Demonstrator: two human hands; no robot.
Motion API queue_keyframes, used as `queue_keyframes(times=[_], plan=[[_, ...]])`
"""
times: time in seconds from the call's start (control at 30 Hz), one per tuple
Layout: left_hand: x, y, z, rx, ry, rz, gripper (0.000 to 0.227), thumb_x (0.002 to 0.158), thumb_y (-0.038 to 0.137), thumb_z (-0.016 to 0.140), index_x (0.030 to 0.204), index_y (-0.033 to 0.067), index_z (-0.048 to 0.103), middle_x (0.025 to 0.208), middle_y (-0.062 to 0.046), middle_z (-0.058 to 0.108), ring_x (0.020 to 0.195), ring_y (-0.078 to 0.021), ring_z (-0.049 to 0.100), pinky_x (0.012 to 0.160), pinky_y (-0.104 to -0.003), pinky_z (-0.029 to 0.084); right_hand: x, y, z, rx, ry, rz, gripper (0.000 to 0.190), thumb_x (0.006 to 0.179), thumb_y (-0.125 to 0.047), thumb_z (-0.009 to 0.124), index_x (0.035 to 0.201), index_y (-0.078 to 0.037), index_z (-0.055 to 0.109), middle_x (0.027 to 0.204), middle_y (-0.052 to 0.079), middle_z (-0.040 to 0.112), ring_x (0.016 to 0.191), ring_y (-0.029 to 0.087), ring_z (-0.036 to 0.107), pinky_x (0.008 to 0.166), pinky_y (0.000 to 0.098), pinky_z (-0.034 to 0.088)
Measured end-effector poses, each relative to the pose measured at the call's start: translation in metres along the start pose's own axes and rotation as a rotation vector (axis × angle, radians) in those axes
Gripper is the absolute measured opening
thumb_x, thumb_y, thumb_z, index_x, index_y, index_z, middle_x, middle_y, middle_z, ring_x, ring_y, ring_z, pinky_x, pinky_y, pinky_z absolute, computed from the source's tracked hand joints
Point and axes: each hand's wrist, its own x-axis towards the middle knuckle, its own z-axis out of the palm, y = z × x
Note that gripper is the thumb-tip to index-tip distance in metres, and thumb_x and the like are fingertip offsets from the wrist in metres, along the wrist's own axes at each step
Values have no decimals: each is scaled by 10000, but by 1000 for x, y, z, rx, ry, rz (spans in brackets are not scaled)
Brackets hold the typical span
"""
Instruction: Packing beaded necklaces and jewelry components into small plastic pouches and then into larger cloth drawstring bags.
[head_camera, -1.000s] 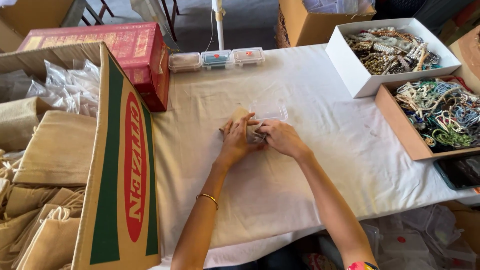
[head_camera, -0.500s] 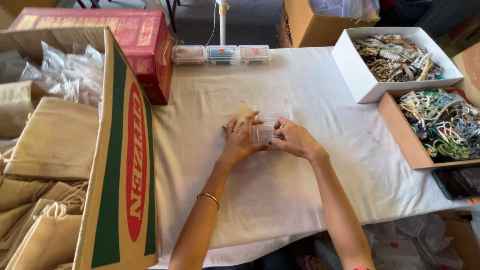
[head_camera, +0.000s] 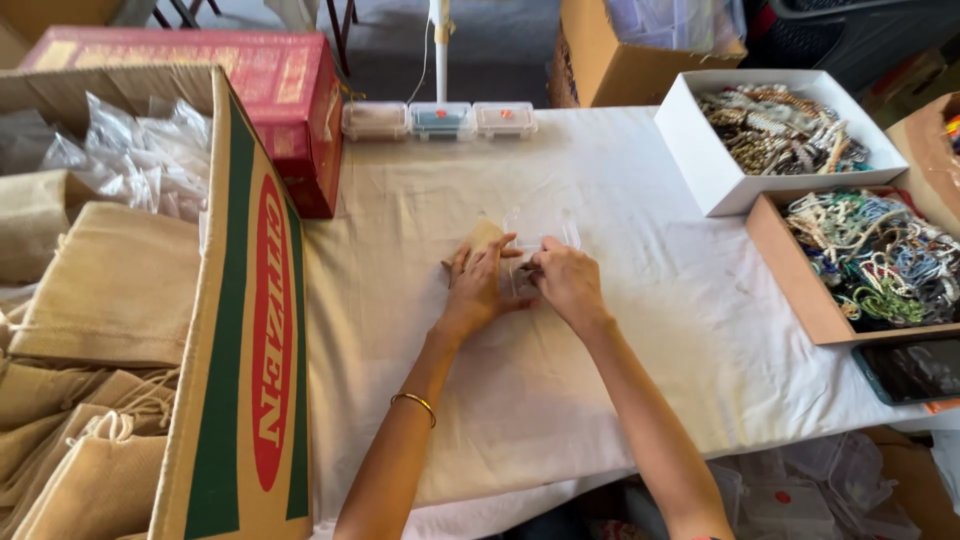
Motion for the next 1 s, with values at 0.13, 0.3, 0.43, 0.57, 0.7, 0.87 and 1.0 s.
queue_keyframes(times=[0.13, 0.3, 0.43, 0.57, 0.7, 0.87, 1.0], plan=[[-2, 3, -3, 38, -38, -25, 1153, 602, 622, 888, 1529, 211, 338, 1370, 67, 635, 1401, -164, 472, 1263, -495, 88, -1, 20, 22, -210, 149, 166, 76, 819, -86, 754, 884, -126, 759, 945, 58, 676, 873, 271, 712, 735, 411, 570], [0, 3, -2, 60, -64, -50, 1171, 579, 646, 882, 1515, 193, 343, 1378, 57, 628, 1402, -169, 469, 1265, -492, 80, -2, 28, 30, -371, 157, 268, 41, 835, -70, 732, 872, -82, 721, 942, 86, 678, 838, 281, 722, 688, 391, 588], [-3, 0, -1, 38, -46, -22, 1148, 612, 597, 896, 1533, 198, 339, 1389, 56, 630, 1411, -176, 472, 1262, -502, 97, -7, 26, 32, -374, 84, 161, 59, 863, -118, 718, 883, -63, 720, 989, 108, 665, 871, 271, 718, 742, 382, 591], [-1, -6, 2, 23, -36, 7, 1131, 653, 487, 910, 1581, 229, 319, 1399, 63, 631, 1408, -171, 479, 1251, -513, 116, -11, -4, 14, -195, 33, 67, 256, 924, -292, 719, 928, -36, 721, 1065, 118, 630, 955, 309, 668, 801, 426, 564], [-4, -3, 1, -15, -26, 5, 1119, 670, 445, 910, 1595, 233, 318, 1406, 69, 634, 1408, -153, 489, 1255, -518, 124, -9, -3, 4, -118, -15, -53, 224, 909, -242, 701, 1055, -76, 735, 1121, 81, 617, 1047, 282, 634, 813, 435, 548], [-3, 7, -9, -27, -48, -24, 1212, 591, 505, 941, 1583, 208, 310, 1399, 63, 625, 1422, -155, 453, 1253, -512, 95, -5, 8, -4, 57, -111, -135, 235, 807, -143, 738, 1041, -138, 765, 1135, 13, 635, 1094, 251, 612, 908, 403, 525], [-2, 5, -7, -18, -59, -46, 1250, 571, 541, 940, 1586, 197, 296, 1400, 62, 625, 1428, -161, 445, 1256, -509, 86, -5, 8, -11, 124, -226, -46, 153, 864, -130, 709, 994, -178, 772, 1125, -33, 658, 1111, 211, 635, 908, 376, 534]])
